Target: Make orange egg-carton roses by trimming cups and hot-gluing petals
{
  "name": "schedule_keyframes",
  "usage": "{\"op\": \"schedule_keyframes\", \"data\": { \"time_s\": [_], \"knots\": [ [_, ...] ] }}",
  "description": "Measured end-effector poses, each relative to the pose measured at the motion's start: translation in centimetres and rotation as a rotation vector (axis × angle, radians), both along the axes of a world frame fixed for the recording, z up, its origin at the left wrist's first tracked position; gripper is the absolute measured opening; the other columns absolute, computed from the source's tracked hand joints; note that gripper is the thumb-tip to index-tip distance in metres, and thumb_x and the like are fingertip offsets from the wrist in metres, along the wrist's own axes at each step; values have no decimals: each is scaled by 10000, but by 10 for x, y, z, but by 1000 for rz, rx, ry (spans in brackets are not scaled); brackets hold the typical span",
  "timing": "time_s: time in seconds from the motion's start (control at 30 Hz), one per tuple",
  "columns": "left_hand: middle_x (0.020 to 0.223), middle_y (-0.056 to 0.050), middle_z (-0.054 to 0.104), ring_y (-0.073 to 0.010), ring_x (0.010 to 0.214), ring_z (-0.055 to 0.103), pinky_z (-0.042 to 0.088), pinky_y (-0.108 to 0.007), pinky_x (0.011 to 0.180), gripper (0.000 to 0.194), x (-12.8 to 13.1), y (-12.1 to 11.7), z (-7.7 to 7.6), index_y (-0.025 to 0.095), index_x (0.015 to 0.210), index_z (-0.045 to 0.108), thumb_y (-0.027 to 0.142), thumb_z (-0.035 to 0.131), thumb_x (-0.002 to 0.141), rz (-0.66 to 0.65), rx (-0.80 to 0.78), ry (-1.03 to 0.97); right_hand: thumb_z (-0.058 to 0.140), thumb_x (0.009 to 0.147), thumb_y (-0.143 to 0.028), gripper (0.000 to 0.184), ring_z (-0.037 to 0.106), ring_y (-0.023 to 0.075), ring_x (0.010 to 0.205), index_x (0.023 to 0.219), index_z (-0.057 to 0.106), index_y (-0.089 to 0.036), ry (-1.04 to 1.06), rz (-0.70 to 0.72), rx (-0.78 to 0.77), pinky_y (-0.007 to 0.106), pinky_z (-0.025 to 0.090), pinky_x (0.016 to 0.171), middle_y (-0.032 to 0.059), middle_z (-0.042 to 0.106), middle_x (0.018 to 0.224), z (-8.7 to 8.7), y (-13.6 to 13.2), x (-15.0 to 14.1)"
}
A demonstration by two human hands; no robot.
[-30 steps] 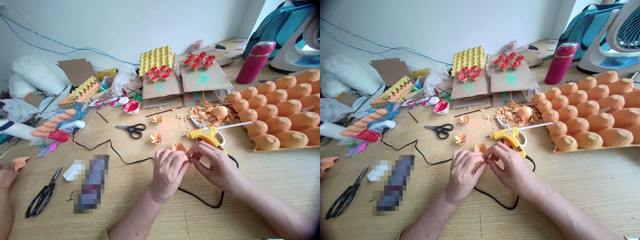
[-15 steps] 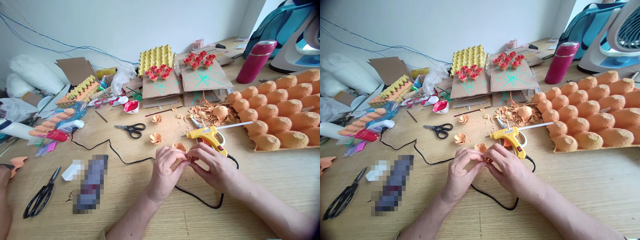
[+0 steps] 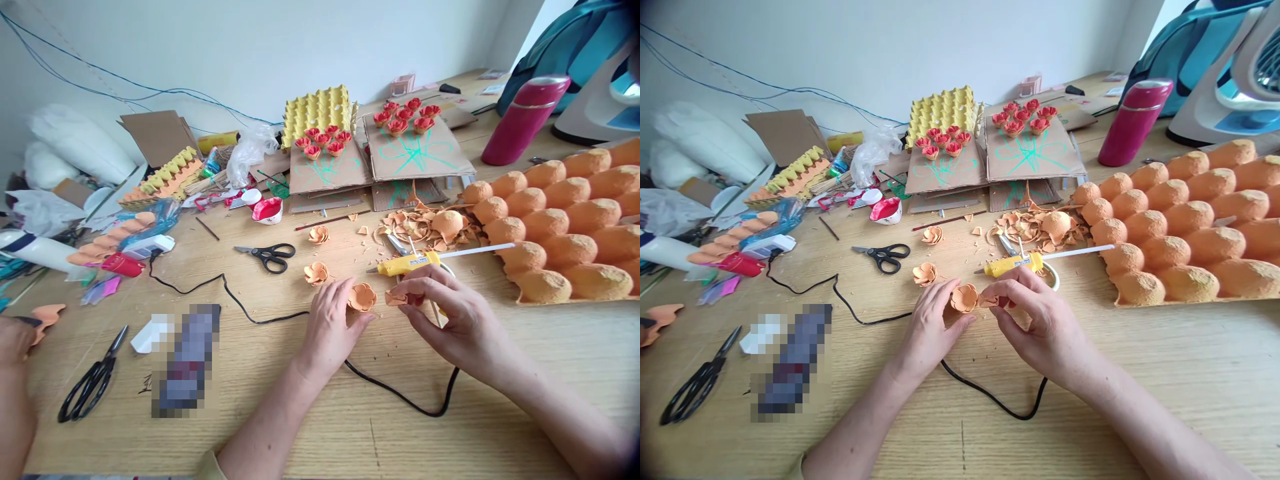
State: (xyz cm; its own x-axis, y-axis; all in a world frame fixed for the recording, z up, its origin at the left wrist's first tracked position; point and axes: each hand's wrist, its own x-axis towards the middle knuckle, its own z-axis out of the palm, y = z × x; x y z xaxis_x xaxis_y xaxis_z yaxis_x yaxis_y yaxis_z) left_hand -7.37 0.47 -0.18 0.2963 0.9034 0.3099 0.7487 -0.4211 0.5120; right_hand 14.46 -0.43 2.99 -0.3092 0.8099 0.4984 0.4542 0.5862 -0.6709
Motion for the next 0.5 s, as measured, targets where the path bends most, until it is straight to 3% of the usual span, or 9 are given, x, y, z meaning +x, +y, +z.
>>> {"op": "schedule_keyframes", "data": {
  "time_s": [0.3,0.5],
  "knots": [
    [1264,-99,611,-234,1205,586,475,-403,1079,556,14,-17,5,203,1314,540,139,757,806,-154,-234,-194,560,946,-87,173,616,166,910,1043,608,-222,-49,97,-22,292,511,782,55,625,990,0,-2,-2],
    [1189,-94,629,-231,1123,616,501,-392,1027,471,17,-18,6,188,1221,595,160,781,790,-152,-277,-266,564,965,-139,116,608,187,913,1043,592,-220,-202,135,-19,332,506,798,58,628,1004,-9,-4,-3]
  ]
}}
